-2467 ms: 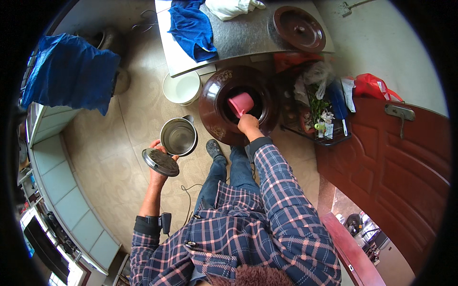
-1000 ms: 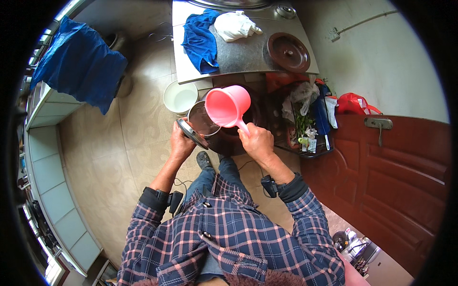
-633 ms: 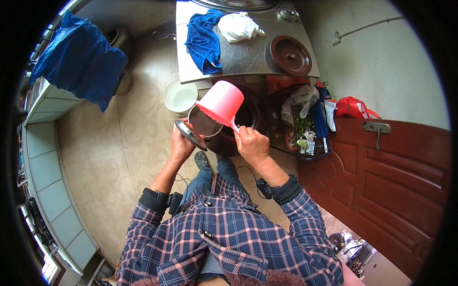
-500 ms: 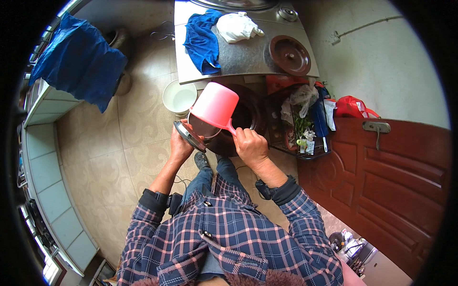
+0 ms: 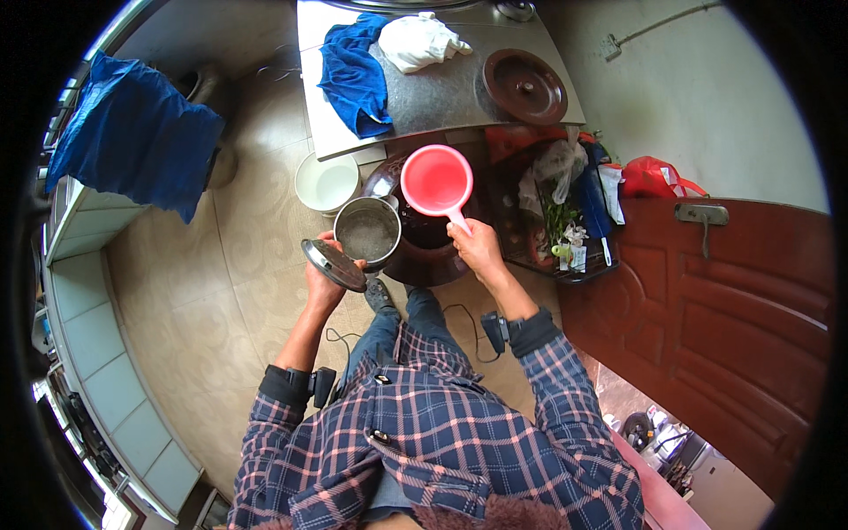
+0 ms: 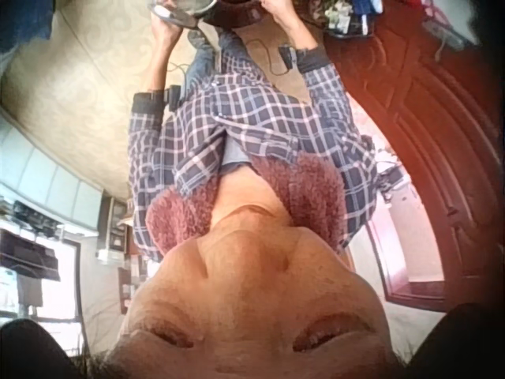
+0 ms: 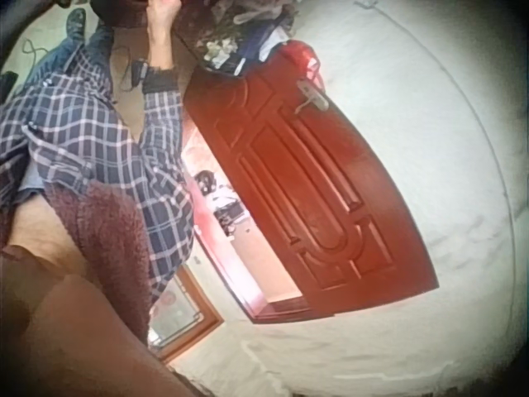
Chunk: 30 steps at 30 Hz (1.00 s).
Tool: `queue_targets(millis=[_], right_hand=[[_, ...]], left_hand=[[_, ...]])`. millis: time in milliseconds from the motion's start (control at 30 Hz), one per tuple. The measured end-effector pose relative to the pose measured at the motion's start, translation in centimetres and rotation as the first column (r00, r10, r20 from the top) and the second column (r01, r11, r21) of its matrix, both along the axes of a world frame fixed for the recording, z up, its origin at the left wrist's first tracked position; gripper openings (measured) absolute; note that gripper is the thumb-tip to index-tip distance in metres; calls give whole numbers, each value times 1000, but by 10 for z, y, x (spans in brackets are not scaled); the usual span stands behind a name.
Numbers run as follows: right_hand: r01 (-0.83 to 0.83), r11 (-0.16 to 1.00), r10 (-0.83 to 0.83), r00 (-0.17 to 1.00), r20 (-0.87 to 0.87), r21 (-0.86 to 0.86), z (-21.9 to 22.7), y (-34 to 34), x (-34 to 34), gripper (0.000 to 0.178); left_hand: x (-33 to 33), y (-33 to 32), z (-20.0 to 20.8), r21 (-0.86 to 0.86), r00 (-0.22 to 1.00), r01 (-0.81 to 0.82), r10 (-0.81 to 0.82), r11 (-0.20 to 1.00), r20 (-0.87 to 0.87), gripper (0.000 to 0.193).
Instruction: The person sweeps debris into a dustpan and disposes of it, then mops the floor. They wash their hands, fill an electric kettle with water from a large jar, place the kettle on the counter, and wipe the countertop and stovetop with a cloth.
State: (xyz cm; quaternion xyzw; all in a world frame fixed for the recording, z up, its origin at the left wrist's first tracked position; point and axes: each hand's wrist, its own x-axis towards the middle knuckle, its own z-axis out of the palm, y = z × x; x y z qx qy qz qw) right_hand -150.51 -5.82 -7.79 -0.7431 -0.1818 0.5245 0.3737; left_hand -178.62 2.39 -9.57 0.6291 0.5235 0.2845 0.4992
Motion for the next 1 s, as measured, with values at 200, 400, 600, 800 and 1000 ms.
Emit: queue_targets(millis=[200, 400, 600, 800, 1000], right_hand=[[-413, 779, 625, 450, 638, -472, -105, 11, 2, 33], [-454, 673, 723, 234, 650, -584, -172, 26, -20, 22], [-509, 593, 796, 253, 550, -624, -193, 32, -33, 22], [-468, 658, 741, 544, 394, -590, -207, 45, -7, 36], [-274, 911, 303, 952, 49, -307, -210, 18, 38, 43]], left_hand=[[-12, -5, -7, -2, 999, -31, 31, 1000, -31, 63], [-20, -3, -2, 63, 996, 5, 1, 998, -92, 69], [-28, -3, 5, 15, 992, 24, -22, 1000, -125, 74], [-29, 5, -8, 117, 978, 105, -82, 988, -190, 74], [-23, 4, -3, 87, 983, 72, -56, 994, -177, 74]])
